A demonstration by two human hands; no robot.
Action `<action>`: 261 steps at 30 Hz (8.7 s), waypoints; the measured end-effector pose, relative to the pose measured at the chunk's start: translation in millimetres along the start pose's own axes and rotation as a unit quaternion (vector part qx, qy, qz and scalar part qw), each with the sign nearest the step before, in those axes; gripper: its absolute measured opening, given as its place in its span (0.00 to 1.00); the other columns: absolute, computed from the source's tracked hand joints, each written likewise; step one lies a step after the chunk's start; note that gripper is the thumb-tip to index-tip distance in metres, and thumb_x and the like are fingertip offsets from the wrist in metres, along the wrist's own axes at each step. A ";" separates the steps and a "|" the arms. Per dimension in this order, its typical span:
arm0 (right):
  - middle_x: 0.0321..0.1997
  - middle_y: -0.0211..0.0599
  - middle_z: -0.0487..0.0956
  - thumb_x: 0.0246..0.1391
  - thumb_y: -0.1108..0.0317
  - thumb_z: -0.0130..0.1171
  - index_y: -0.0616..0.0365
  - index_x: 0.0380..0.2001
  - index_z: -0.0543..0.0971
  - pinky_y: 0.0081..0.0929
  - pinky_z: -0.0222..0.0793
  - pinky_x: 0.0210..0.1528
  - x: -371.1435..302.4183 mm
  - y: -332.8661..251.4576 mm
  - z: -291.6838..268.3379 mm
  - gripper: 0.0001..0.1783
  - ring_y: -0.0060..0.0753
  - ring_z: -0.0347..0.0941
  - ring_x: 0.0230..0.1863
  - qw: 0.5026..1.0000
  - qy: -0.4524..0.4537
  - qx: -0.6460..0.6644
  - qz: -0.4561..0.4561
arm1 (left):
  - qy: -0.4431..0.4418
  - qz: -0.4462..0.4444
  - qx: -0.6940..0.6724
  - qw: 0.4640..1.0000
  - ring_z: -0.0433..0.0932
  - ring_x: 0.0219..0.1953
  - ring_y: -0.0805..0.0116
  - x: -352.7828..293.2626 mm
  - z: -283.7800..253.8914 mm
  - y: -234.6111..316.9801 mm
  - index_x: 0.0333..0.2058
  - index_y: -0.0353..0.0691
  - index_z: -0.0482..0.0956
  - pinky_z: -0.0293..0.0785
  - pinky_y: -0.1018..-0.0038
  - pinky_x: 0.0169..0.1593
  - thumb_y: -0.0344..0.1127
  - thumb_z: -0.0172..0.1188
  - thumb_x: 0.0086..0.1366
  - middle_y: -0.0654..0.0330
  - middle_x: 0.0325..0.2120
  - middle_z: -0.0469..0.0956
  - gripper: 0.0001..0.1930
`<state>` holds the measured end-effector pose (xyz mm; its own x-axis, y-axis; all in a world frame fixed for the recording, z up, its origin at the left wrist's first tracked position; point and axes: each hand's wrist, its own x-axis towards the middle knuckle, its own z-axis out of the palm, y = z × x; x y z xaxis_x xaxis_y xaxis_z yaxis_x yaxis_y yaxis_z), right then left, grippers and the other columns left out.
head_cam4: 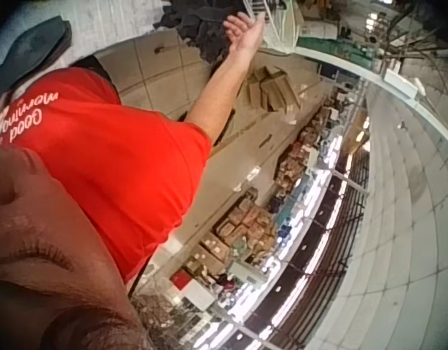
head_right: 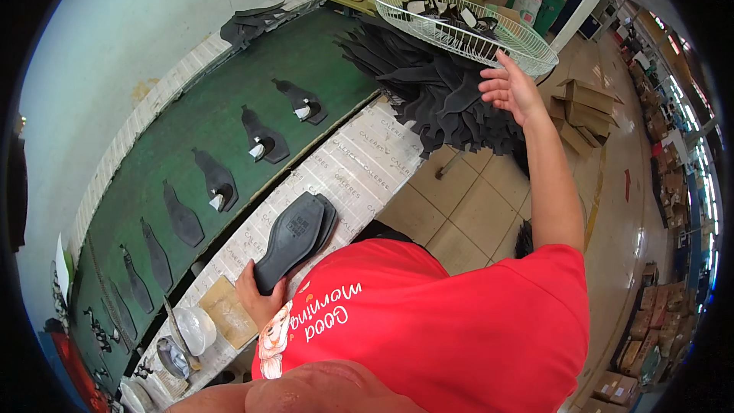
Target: The person applies adhesive onto shoe soles and components using a brush, presses the parts together by hand, and arranges the assembled pieces onto a conveyor belt.
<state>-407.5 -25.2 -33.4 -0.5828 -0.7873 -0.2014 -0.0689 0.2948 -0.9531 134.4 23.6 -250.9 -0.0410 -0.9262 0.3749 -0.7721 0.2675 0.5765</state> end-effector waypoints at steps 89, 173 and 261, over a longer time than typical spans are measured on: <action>0.48 0.45 0.80 0.57 0.61 0.51 0.58 0.47 0.80 0.42 0.71 0.48 344.3 17.3 239.0 0.18 0.45 0.77 0.49 0.628 0.103 -0.762 -0.120 | 0.036 0.009 -0.047 0.998 0.71 0.47 0.57 -3.7 -10.2 -9.7 0.53 0.38 0.71 0.63 0.63 0.54 0.42 0.61 0.48 0.55 0.43 0.74 0.31; 0.64 0.43 0.63 0.29 0.75 0.72 0.61 0.64 0.55 0.34 0.60 0.63 -101.5 75.6 444.0 0.55 0.36 0.64 0.62 0.651 -0.703 0.047 -0.283 | 0.083 0.021 -0.228 0.970 0.52 0.68 0.55 99.6 -72.4 24.7 0.66 0.42 0.51 0.51 0.62 0.67 0.50 0.78 0.38 0.50 0.65 0.52 0.59; 0.58 0.54 0.70 0.26 0.49 0.75 0.61 0.60 0.66 0.35 0.62 0.60 -9.0 73.5 396.9 0.55 0.50 0.68 0.59 0.640 -0.596 -0.364 -0.319 | -0.166 -0.103 0.161 0.967 0.72 0.48 0.56 93.8 -15.6 -1.0 0.57 0.41 0.66 0.70 0.64 0.50 0.42 0.71 0.43 0.54 0.44 0.74 0.40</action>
<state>-85.9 -211.4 -191.3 0.7548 -0.5995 -0.2663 -0.5976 -0.4611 -0.6559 141.2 -59.4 -205.0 -0.0252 -0.9996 -0.0086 -0.9407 0.0208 0.3386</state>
